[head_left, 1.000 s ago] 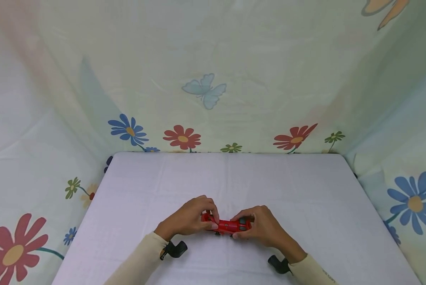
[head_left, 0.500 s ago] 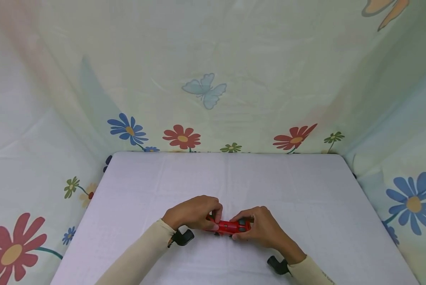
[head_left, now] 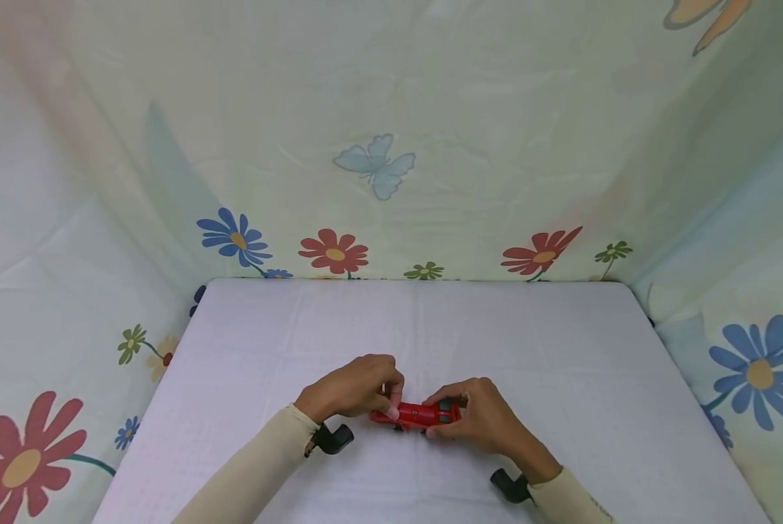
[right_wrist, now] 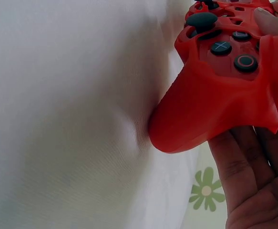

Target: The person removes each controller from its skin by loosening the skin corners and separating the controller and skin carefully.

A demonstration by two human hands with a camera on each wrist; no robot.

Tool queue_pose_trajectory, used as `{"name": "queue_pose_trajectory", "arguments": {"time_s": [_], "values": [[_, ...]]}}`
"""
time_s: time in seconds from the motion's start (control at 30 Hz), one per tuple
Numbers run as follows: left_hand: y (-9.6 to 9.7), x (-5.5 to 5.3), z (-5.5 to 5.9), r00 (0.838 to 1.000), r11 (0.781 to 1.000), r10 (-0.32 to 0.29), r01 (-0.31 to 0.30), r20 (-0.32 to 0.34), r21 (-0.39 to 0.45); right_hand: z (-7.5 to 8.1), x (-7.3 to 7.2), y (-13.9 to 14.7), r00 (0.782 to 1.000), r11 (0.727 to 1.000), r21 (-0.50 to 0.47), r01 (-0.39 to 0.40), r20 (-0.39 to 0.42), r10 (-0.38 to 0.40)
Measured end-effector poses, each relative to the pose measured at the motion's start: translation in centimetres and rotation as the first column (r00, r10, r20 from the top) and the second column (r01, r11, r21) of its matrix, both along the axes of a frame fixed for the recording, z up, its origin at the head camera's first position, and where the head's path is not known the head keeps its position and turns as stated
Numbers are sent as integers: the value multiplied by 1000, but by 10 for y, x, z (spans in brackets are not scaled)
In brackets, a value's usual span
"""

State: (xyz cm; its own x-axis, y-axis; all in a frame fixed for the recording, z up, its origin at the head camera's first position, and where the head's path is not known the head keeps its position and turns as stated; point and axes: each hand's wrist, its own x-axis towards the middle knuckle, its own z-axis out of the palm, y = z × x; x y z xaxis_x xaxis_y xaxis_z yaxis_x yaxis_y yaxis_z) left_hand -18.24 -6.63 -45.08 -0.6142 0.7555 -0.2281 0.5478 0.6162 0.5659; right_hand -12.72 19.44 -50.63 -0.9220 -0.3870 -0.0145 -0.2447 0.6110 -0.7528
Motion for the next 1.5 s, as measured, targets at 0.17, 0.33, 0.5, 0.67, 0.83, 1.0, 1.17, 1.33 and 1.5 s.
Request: {"name": "queue_pose_trajectory", "arguments": {"time_s": [0.17, 0.33, 0.5, 0.67, 0.83, 1.0, 1.17, 1.33, 1.5], "values": [[-11, -1, -14, 999, 991, -8, 13, -41, 133, -1, 0, 0, 1000, 1000, 16, 10, -3, -10], [-15, -1, -19, 1000, 985, 17, -15, -9, 170, -1, 1, -1, 1000, 1000, 27, 10, -4, -10], [-18, 2, -20, 998, 986, 51, -47, -23, 161, -2, 0, -2, 1000, 1000, 22, 10, -3, -10], [-22, 4, -29, 997, 966, 65, -52, -41, 254, -2, -2, 0, 1000, 999, 34, 20, 5, -20], [-24, 0, -34, 998, 946, 63, -50, -29, 321, -3, -3, 1, 1000, 999, 33, 23, 9, -23], [-27, -6, -34, 999, 941, 33, -42, 32, 337, -3, -3, -1, 1000, 999, 35, 10, 8, -10], [-28, -9, -35, 997, 941, 30, -55, 78, 335, -3, -1, -2, 1000, 1000, 30, -1, -21, 2], [-29, -6, -38, 995, 943, 44, -71, 89, 325, -4, -1, -2, 1000, 1000, 17, 4, -8, -4], [-34, 0, -42, 993, 936, 66, -97, 100, 338, -4, -2, -1, 1000, 1000, 18, 17, 13, -17]]}}
